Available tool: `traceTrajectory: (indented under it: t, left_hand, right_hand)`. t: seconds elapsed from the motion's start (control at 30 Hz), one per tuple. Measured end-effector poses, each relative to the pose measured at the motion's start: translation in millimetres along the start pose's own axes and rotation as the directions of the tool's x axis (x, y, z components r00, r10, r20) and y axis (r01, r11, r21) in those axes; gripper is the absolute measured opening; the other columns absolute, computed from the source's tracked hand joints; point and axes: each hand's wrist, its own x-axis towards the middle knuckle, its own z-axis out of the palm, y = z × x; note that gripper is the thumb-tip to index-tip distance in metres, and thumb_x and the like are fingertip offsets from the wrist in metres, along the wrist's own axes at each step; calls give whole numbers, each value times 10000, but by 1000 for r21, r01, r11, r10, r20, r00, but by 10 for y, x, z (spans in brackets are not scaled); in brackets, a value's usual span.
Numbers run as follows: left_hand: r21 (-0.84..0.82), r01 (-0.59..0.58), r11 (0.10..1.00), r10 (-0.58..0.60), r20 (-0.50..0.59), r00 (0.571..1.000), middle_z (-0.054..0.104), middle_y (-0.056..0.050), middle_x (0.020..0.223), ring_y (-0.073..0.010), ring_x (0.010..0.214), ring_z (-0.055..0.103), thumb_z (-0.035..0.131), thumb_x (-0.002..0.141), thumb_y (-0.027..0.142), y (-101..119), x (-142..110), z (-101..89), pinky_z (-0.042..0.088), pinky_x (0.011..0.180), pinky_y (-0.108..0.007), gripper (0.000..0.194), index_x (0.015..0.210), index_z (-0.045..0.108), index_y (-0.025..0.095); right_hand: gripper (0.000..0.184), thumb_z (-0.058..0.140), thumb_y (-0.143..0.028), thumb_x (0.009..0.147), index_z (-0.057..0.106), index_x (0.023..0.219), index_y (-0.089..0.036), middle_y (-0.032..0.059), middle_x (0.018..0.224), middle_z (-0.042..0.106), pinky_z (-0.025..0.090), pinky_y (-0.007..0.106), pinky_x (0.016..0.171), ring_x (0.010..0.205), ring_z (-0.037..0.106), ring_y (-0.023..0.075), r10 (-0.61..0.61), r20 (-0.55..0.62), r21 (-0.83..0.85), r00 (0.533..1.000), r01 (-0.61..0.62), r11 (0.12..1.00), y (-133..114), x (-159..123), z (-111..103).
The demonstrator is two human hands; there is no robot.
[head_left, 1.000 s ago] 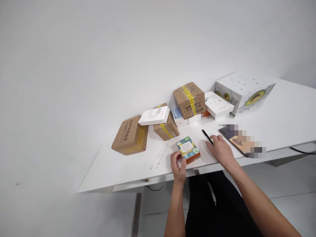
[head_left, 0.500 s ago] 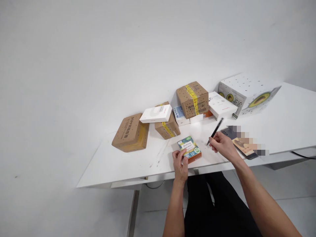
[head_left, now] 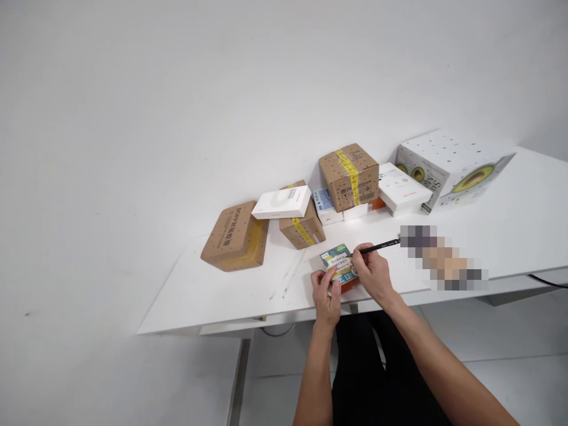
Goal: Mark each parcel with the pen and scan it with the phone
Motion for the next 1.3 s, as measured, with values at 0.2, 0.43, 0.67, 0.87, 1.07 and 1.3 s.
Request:
traceTrajectory:
  t: [0.2,0.43,0.67,0.87,1.07,1.3]
  left_hand:
    - [-3,2,1000,-2,-11,1000,486,-86,1040,-197,1005,525,439,944,371,28,12,-3,477,894,-359,346,1207,608,222]
    - [-13,19,1000,-19,-8,1000,477,-85,1047,-194,1012,525,441,940,389,17,8,4,474,901,-349,358,1205,612,220]
    - [-20,9,1000,-9,-14,1000,472,-83,1034,-195,998,527,455,935,384,15,9,5,484,871,-339,355,1209,614,226]
    - [-14,20,1000,-20,-8,1000,470,-84,1040,-196,1005,528,450,937,383,19,9,4,488,875,-344,350,1204,616,228]
    - [-20,34,999,-34,1,999,473,-91,1044,-201,1015,526,444,936,398,15,8,2,487,882,-348,362,1206,615,226]
    - [-35,19,999,-20,-12,1000,460,-92,1057,-196,1025,518,455,939,367,10,1,4,468,903,-344,367,1250,584,220]
  right_hand:
    - [238,396,-400,870,533,869,-206,17,612,613,407,262,540,523,559,163,-13,28,-191,1000,18,981,-45,-10,-29]
    - [226,383,-398,871,515,857,-216,0,583,568,393,258,539,518,538,161,8,81,-225,997,11,974,-57,35,-34]
    - [212,382,-382,868,512,835,-218,-10,565,551,372,251,533,506,529,155,-3,115,-263,993,34,964,-69,53,-45]
    - [208,383,-385,866,504,828,-220,-16,558,537,373,252,526,497,512,151,-9,110,-247,994,36,968,-84,58,-41]
    - [224,418,-426,866,505,814,-227,-9,579,570,419,258,546,535,550,163,50,50,-108,998,-44,993,-48,36,-70]
    - [233,403,-389,905,520,828,-202,26,616,633,415,263,595,570,605,168,172,37,-366,984,-147,919,115,206,-416]
